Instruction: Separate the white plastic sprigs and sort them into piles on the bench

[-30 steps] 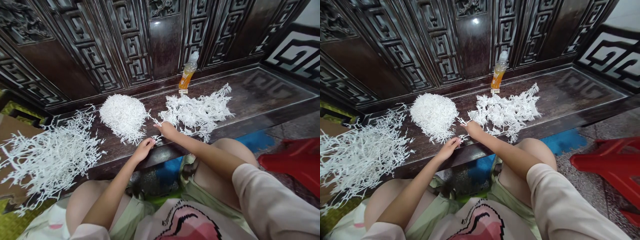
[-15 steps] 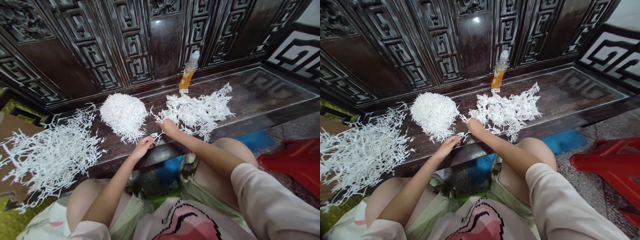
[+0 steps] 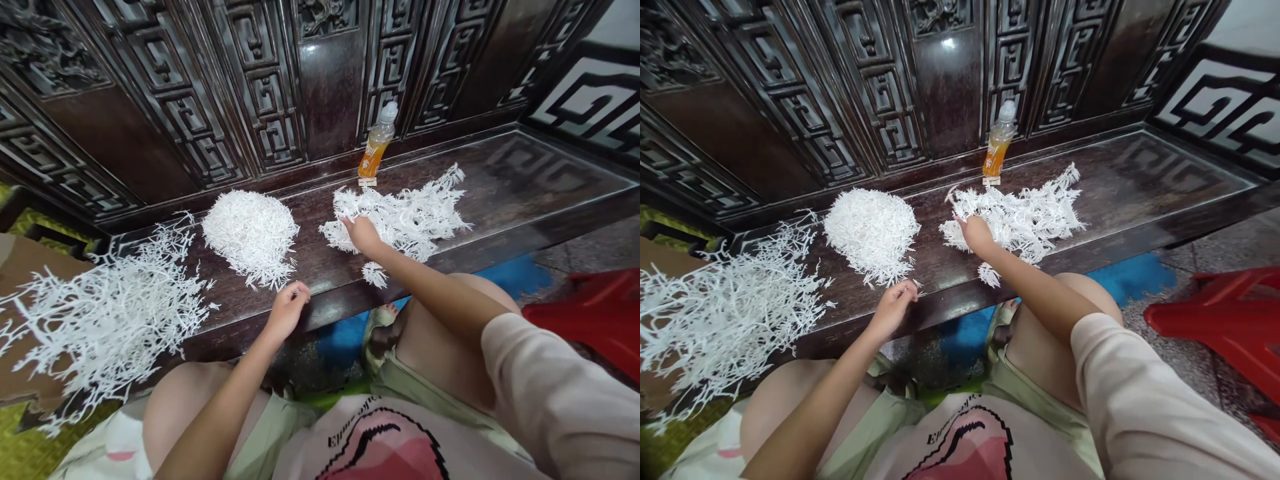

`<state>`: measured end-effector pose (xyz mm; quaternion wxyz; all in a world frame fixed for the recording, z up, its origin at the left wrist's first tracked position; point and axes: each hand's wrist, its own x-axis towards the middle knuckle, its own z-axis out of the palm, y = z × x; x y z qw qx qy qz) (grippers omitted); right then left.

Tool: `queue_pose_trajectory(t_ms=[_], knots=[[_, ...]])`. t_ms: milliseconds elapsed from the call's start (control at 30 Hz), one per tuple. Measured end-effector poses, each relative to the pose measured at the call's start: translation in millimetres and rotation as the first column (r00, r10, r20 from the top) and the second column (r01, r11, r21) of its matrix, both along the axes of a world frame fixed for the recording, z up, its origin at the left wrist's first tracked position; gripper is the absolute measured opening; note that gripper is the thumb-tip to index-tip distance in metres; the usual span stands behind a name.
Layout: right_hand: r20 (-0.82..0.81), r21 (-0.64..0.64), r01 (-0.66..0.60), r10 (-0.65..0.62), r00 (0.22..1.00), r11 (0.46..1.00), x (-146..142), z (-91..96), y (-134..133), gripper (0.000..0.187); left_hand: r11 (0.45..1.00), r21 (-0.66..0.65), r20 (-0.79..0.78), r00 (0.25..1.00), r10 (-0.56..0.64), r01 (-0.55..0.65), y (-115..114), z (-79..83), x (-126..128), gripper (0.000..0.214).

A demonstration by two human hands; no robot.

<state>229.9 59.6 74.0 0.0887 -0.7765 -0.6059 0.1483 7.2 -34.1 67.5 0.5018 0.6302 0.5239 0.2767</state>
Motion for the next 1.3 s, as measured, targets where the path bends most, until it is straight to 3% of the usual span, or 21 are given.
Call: queue_pose_trajectory(t_ms=[67, 167, 233, 300, 400, 467, 567, 767, 1000, 1300], knots=[[-0.031, 0.0, -0.036, 0.036, 0.999, 0.999, -8, 3.4, -7, 0.058, 0.988, 0.02, -0.029, 0.988, 0.154, -0.153, 12, -3.7, -9, 0.017], [-0.105, -0.01, -0.225, 0.222, 0.969, 0.974, -35, 4.4, -22, 0.056, 0.923, 0.125, -0.134, 0.915, 0.38, -0.365, 34, -13.8, -18, 0.029], [-0.133, 0.031, -0.334, 0.335, 0.933, 0.942, -51, 4.2, -30, 0.053, 0.877, 0.248, -0.217, 0.859, 0.464, -0.411, 41, -18.9, -19, 0.03], [-0.152, 0.07, -0.399, 0.405, 0.902, 0.914, -61, 4.3, -36, 0.051, 0.903, 0.284, -0.24, 0.887, 0.394, -0.323, 41, -20.0, -16, 0.028], [-0.193, 0.085, -0.449, 0.457, 0.868, 0.889, -64, 4.0, -41, 0.047, 0.985, 0.151, -0.141, 0.985, 0.1, -0.078, 32, -16.2, -8, 0.033], [-0.215, 0.088, -0.479, 0.486, 0.847, 0.873, -63, 2.9, -44, 0.044, 0.997, 0.06, -0.068, 0.997, -0.039, 0.043, 26, -13.9, -3, 0.037], [-0.235, 0.095, -0.53, 0.536, 0.811, 0.843, -62, 1.0, -48, 0.04, 0.991, -0.022, -0.028, 0.991, -0.134, 0.133, 22, -14.7, 0, 0.033], [-0.201, 0.082, -0.56, 0.564, 0.801, 0.825, -64, 1.0, -48, 0.041, 0.974, -0.138, 0.06, 0.983, -0.173, 0.18, 25, -16.4, 1, 0.03], [-0.131, 0.012, -0.57, 0.566, 0.814, 0.822, -62, -3.3, -45, 0.041, 0.974, -0.209, 0.128, 0.99, -0.062, 0.088, 24, -9.2, 3, 0.027], [0.0, -0.021, -0.585, 0.585, 0.811, 0.811, -62, -5.7, -43, 0.043, 0.954, -0.212, 0.126, 0.974, -0.19, 0.213, 23, -12.9, 3, 0.029]])
